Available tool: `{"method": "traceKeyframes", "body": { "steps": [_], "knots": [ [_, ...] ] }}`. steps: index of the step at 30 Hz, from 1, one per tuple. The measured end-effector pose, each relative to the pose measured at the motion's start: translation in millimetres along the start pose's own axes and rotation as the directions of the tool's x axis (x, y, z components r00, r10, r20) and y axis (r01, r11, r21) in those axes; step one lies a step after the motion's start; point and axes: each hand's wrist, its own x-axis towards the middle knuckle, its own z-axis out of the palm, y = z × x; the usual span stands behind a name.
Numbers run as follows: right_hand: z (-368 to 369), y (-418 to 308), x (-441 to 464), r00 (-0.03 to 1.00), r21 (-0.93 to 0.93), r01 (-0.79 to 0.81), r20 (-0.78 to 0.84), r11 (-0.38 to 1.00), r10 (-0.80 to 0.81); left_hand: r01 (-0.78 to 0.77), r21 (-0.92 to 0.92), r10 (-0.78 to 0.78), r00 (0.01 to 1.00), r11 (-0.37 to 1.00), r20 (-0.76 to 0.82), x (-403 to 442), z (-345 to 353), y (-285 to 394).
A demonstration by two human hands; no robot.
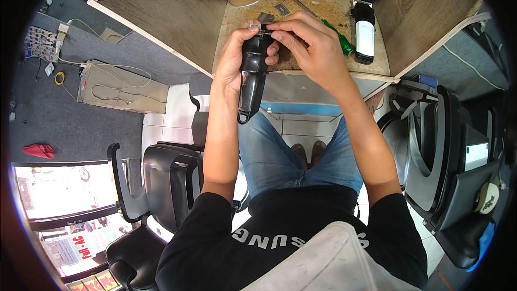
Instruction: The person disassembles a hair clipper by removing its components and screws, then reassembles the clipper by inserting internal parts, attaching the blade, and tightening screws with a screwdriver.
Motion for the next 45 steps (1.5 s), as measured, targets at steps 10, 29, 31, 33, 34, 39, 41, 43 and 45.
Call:
{"method": "traceKeyframes", "body": {
  "steps": [10, 29, 31, 33, 34, 39, 41, 43, 45],
  "knots": [
    [-2, -1, 1, 0.999, 0.031, -0.048, 0.016, 0.998, 0.048, 0.002, -0.001, -0.002, 1.0, 1.0, -0.005, -1, 1, 0],
    [-1, 0, 0, 0.999, -0.025, -0.04, 0.007, 0.999, 0.04, -0.218, 0.409, 0.252, 0.967, 0.886, -0.03, -2, 10, -8],
    [-2, -1, 0, 0.999, -0.03, -0.038, 0.005, 0.999, 0.038, -0.225, 0.446, 0.258, 0.966, 0.866, -0.014, 0, 8, -8],
    [-3, -1, 1, 0.999, -0.029, -0.035, -0.003, 0.999, 0.035, -0.227, 0.48, 0.264, 0.965, 0.847, -0.008, 0, 7, -10],
    [-4, -1, 0, 0.998, -0.015, -0.065, 0.003, 0.998, 0.065, -0.228, 0.496, 0.268, 0.963, 0.838, -0.011, 1, 8, -11],
    [-6, -3, 3, 0.984, 0.043, -0.174, 0.031, 0.984, 0.173, -0.182, 0.508, 0.235, 0.971, 0.842, -0.043, -1, 13, -11],
    [-6, -3, 4, 0.983, 0.047, -0.182, 0.029, 0.982, 0.181, -0.159, 0.492, 0.207, 0.977, 0.856, -0.044, 0, 13, -10],
    [-7, -5, 5, 0.979, 0.054, -0.201, 0.037, 0.978, 0.199, -0.151, 0.478, 0.203, 0.978, 0.865, -0.057, 2, 12, -10],
    [-8, -7, 5, 0.972, 0.063, -0.231, 0.053, 0.971, 0.227, -0.15, 0.47, 0.209, 0.975, 0.87, -0.076, 4, 12, -12]
  ]
}}
